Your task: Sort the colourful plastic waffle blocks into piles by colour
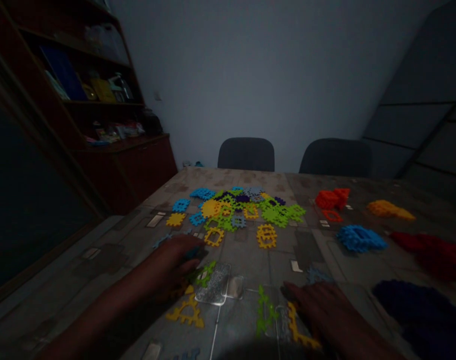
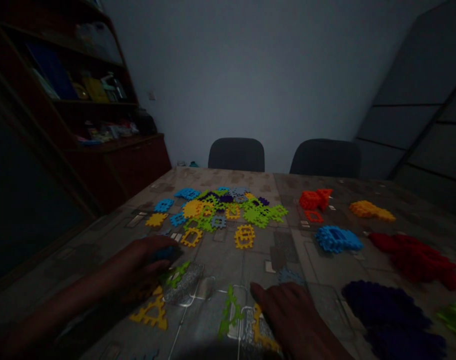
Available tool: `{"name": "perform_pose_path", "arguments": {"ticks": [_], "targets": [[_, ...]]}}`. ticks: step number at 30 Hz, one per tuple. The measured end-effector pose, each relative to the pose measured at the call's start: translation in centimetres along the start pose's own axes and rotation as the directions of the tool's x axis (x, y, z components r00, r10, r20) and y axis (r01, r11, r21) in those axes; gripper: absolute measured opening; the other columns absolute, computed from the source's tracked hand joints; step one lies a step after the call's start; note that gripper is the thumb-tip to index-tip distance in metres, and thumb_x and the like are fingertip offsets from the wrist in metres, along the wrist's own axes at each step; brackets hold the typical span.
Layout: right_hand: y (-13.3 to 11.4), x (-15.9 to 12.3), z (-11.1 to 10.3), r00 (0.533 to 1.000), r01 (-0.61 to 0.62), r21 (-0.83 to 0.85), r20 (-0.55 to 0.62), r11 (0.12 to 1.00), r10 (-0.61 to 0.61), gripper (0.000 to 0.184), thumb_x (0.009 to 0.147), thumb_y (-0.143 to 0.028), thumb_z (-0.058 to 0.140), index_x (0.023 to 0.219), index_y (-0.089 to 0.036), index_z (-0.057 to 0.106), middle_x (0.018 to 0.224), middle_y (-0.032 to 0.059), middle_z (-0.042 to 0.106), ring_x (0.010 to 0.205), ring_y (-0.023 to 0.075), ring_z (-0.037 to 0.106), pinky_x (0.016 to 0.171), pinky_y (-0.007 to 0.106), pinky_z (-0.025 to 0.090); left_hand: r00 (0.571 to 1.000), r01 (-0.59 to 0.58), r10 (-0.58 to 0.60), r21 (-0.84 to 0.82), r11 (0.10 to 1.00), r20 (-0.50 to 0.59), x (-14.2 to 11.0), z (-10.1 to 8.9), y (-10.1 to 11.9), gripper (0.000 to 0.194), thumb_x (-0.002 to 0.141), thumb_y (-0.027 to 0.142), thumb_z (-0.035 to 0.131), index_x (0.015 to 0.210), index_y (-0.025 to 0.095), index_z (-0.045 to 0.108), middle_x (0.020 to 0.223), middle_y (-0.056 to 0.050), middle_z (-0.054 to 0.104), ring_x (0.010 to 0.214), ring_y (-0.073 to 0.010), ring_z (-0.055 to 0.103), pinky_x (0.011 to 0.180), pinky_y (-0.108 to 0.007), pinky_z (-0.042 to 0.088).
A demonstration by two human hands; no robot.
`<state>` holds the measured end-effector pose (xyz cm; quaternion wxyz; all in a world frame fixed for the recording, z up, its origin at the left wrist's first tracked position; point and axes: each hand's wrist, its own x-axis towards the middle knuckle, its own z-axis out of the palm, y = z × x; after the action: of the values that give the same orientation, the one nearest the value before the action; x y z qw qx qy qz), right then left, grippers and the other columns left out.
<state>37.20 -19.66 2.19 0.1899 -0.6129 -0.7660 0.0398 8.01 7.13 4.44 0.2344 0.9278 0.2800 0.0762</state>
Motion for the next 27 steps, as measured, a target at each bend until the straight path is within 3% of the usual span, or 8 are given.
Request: {"name": "perform_pose_path", "arguments": {"ticks": [5, 11, 15, 21, 27], "targets": [[1.1, 0.0, 2.9, 0.998, -0.027, 0.019, -0.048, 0.999, 0.028, 0.090, 0.071, -0.005, 0.065, 0.150, -0.029, 0.029, 0.120, 0.0079, 0.067, 0.106, 0.0307, 0.063, 0.094, 0.048, 0.047, 0.996, 0.059, -0.049, 0.147, 0.987, -0.072, 3.4, 0.2, 0.6, 0.039, 0.090, 0.032, 0.055, 0.126, 0.020, 0.061, 0.133, -0.011, 0.062, 0.125, -0.0294, 0.056, 0.109, -0.044, 0.043], [3.2, -0.5, 6.1, 0.996, -0.016, -0.037, -0.093, 0.999, 0.013, 0.092, 0.073, 0.001, 0.059, 0.152, -0.032, 0.026, 0.108, 0.0046, 0.070, 0.094, 0.0270, 0.066, 0.087, 0.044, 0.049, 0.983, 0.152, -0.124, 0.231, 0.961, -0.132, 6.3, 2.3, 1.9, 0.058, 0.084, 0.033, 0.066, 0.137, 0.017, 0.051, 0.137, -0.017, 0.055, 0.124, -0.0359, 0.055, 0.103, -0.047, 0.047], [3.1, -0.8, 5.6, 0.996, -0.044, -0.021, -0.078, 0.999, 0.042, 0.100, 0.068, -0.003, 0.062, 0.154, -0.031, 0.021, 0.110, 0.0052, 0.070, 0.096, 0.0285, 0.065, 0.090, 0.047, 0.046, 0.992, 0.120, -0.105, 0.251, 0.961, -0.073, 6.1, 2.7, 2.0, 0.050, 0.082, 0.028, 0.065, 0.130, 0.020, 0.057, 0.135, -0.013, 0.056, 0.123, -0.0324, 0.055, 0.103, -0.042, 0.048], [2.4, -0.6, 3.2, 0.990, -0.101, 0.073, 0.103, 0.992, 0.093, 0.105, 0.059, -0.015, 0.068, 0.155, -0.020, 0.025, 0.124, 0.0138, 0.064, 0.110, 0.0328, 0.058, 0.099, 0.048, 0.038, 0.998, 0.019, -0.033, 0.240, 0.971, 0.057, 6.0, 1.5, 0.9, 0.056, 0.081, 0.025, 0.061, 0.136, 0.020, 0.054, 0.139, -0.010, 0.056, 0.127, -0.0322, 0.052, 0.108, -0.042, 0.043], [2.1, -0.8, 3.2, 0.985, -0.133, 0.077, 0.123, 0.988, 0.123, 0.102, 0.062, -0.007, 0.062, 0.156, -0.020, 0.024, 0.129, 0.0129, 0.061, 0.114, 0.0293, 0.055, 0.102, 0.046, 0.036, 0.997, -0.024, 0.005, 0.277, 0.961, 0.071, 6.4, 1.6, -0.5, 0.053, 0.083, 0.025, 0.054, 0.136, 0.020, 0.055, 0.135, -0.010, 0.059, 0.122, -0.0318, 0.056, 0.104, -0.045, 0.046]]}}
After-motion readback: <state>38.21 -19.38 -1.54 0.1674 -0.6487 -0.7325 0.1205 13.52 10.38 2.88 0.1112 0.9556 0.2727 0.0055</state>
